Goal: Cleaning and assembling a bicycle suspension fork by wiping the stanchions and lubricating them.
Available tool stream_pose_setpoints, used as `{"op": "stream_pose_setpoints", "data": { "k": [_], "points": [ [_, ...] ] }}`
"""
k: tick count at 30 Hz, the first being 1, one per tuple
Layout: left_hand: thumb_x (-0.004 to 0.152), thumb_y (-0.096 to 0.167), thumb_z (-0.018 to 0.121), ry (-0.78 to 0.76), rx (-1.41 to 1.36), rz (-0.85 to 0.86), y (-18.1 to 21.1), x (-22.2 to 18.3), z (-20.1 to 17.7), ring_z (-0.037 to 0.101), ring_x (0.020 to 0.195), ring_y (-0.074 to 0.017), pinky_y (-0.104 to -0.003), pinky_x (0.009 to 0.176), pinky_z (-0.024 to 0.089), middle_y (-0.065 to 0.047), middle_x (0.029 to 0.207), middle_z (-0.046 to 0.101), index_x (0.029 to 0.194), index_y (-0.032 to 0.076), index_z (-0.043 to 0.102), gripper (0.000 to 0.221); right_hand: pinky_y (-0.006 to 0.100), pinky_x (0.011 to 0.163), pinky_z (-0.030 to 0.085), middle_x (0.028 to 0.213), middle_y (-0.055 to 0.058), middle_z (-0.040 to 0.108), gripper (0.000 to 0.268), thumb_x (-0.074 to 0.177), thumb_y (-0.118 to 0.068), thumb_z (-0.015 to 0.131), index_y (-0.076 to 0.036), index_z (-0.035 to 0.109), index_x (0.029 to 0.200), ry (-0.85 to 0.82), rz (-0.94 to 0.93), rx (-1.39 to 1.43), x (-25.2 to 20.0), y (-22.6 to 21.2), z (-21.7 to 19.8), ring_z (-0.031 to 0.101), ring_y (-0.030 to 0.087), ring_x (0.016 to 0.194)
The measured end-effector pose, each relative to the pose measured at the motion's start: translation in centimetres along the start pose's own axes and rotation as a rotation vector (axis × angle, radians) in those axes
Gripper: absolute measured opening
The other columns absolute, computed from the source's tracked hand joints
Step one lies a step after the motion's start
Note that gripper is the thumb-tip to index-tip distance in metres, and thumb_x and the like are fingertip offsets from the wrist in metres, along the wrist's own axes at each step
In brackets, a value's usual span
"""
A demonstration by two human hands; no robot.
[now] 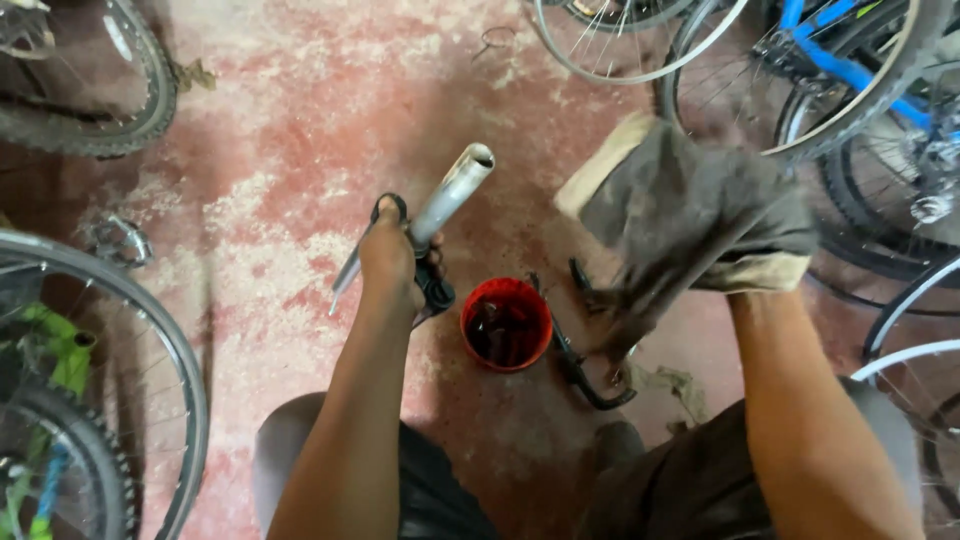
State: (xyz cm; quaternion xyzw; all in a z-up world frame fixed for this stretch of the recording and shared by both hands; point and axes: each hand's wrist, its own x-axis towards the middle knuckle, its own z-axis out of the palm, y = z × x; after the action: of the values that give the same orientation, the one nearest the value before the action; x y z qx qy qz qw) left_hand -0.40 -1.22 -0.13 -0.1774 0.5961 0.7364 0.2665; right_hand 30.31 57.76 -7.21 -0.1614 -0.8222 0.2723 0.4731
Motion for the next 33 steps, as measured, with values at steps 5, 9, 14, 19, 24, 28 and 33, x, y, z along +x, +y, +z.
{"op": "stream_pose_setpoints", "data": {
  "k": [5,9,14,19,24,28,33],
  "points": [
    [0.093,0.049,0.044,0.024,0.025,0.041,-1.3,0.9,-0.3,0.057,0.046,-0.023,-0.036,0.046,0.051,-0.01,0.058,0.061,0.077,0.012,0.054,0.041,0.041,0.088,0.049,0.11,0.017,0.063,0.014,0.102,-0.007,0.053,-0.002,0.061,0.112,-0.042,0.224,-0.092,-13.6,0.3,2.5,0.057,0.029,0.101],
    [0.096,0.05,0.034,-0.076,0.017,-0.066,-0.9,-1.4,0.6,0.053,0.043,-0.0222,-0.033,0.042,0.048,-0.012,0.057,0.058,0.074,0.008,0.053,0.05,0.04,0.085,0.049,0.109,0.016,0.064,0.016,0.102,-0.011,0.053,-0.003,0.062,0.113,-0.042,0.402,-0.194,-12.7,4.9,-5.9,0.058,0.029,0.098],
    [0.1,0.042,0.035,-0.286,-0.134,-0.091,-1.0,-2.5,1.2,0.046,0.047,-0.0139,-0.03,0.043,0.035,-0.007,0.066,0.055,0.115,0.007,0.052,0.042,0.04,0.08,0.05,0.107,0.015,0.066,0.02,0.101,-0.015,0.053,-0.005,0.064,0.114,-0.042,0.548,-0.283,-15.0,13.3,-7.8,0.06,0.028,0.094],
    [0.101,0.039,0.033,-0.365,-0.135,-0.034,-1.6,-3.2,1.8,0.046,0.046,-0.0128,-0.03,0.042,0.037,-0.006,0.065,0.054,0.121,0.003,0.052,0.045,0.04,0.076,0.051,0.106,0.013,0.067,0.023,0.101,-0.02,0.053,-0.007,0.066,0.115,-0.048,0.67,-0.337,-18.7,19.6,-5.8,0.061,0.027,0.091],
    [0.1,0.038,0.035,-0.365,-0.143,-0.027,-1.6,-3.5,2.3,0.047,0.049,-0.0138,-0.031,0.045,0.038,-0.007,0.068,0.054,0.122,0.004,0.051,0.044,0.039,0.072,0.051,0.104,0.012,0.069,0.027,0.101,-0.025,0.053,-0.009,0.068,0.116,-0.04,0.784,-0.397,-23.5,19.5,-2.4,0.062,0.027,0.087],
    [0.1,0.038,0.037,-0.292,-0.127,-0.055,-1.6,-3.4,2.0,0.046,0.047,-0.0135,-0.03,0.044,0.038,-0.008,0.066,0.054,0.12,0.005,0.051,0.041,0.039,0.068,0.052,0.103,0.011,0.07,0.029,0.101,-0.028,0.053,-0.01,0.07,0.117,-0.03,0.87,-0.445,-27.7,14.1,0.0,0.063,0.026,0.084],
    [0.101,0.04,0.038,-0.216,-0.114,-0.08,-1.2,-3.8,1.9,0.045,0.048,-0.0144,-0.032,0.045,0.037,-0.009,0.067,0.053,0.119,0.006,0.053,0.041,0.051,0.058,0.052,0.092,0.021,0.064,0.015,0.09,-0.014,0.06,-0.005,0.061,0.102,0.108,0.436,-1.013,-33.7,5.3,6.8,0.064,0.041,0.073]
  ]
}}
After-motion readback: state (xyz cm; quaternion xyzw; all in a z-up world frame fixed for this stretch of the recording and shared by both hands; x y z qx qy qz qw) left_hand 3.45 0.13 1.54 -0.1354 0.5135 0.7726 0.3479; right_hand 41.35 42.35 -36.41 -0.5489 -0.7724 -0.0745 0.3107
